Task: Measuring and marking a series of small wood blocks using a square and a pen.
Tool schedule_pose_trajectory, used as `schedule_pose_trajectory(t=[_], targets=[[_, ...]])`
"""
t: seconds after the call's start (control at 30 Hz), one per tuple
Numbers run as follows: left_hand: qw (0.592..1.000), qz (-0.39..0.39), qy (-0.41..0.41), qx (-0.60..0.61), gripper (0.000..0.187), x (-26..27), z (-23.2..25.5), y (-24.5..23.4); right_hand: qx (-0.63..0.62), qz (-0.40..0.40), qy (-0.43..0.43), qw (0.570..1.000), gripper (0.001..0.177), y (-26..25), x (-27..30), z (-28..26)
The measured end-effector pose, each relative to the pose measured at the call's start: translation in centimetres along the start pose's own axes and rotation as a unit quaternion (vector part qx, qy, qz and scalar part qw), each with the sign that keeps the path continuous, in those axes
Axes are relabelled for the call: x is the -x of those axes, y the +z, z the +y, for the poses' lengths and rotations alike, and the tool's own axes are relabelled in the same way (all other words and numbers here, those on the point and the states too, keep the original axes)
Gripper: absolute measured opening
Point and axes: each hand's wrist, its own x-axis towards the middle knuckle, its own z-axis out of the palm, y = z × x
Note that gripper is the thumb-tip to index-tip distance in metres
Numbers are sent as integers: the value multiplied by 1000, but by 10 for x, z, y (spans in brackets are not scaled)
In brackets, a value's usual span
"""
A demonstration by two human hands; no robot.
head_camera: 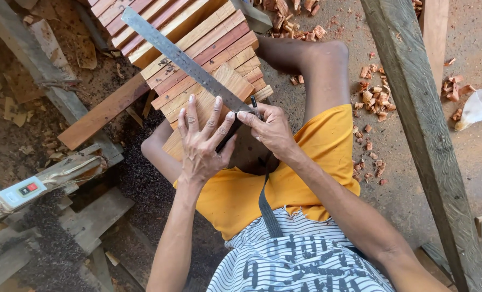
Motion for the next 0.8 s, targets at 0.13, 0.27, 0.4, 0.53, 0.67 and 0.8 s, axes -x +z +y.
schedule_pose_trajectory(t=[0.13, 0.27, 0.4, 0.53, 0.67, 0.8], targets=[[1000, -5, -2, -3, 56, 0, -1, 1, 3, 4, -4, 1000, 13, 0, 0, 0], [1000, -6, -1, -5, 56, 1, -1, 1, 2, -3, -6, 1000, 13, 0, 0, -1], [1000, -8, 0, -5, 56, -1, 0, 0, -8, -3, -2, 1000, 12, 0, -1, 0], [1000, -5, 2, -6, 55, -1, 2, 0, 7, 0, -11, 1000, 13, 0, 8, -15], [1000, 6, -2, -4, 53, -2, 4, -3, 205, 109, -259, 938, 23, -9, 12, -57], [1000, 14, 2, 3, 52, -1, 4, -3, 277, 90, -199, 936, 42, 1, 1, -100]])
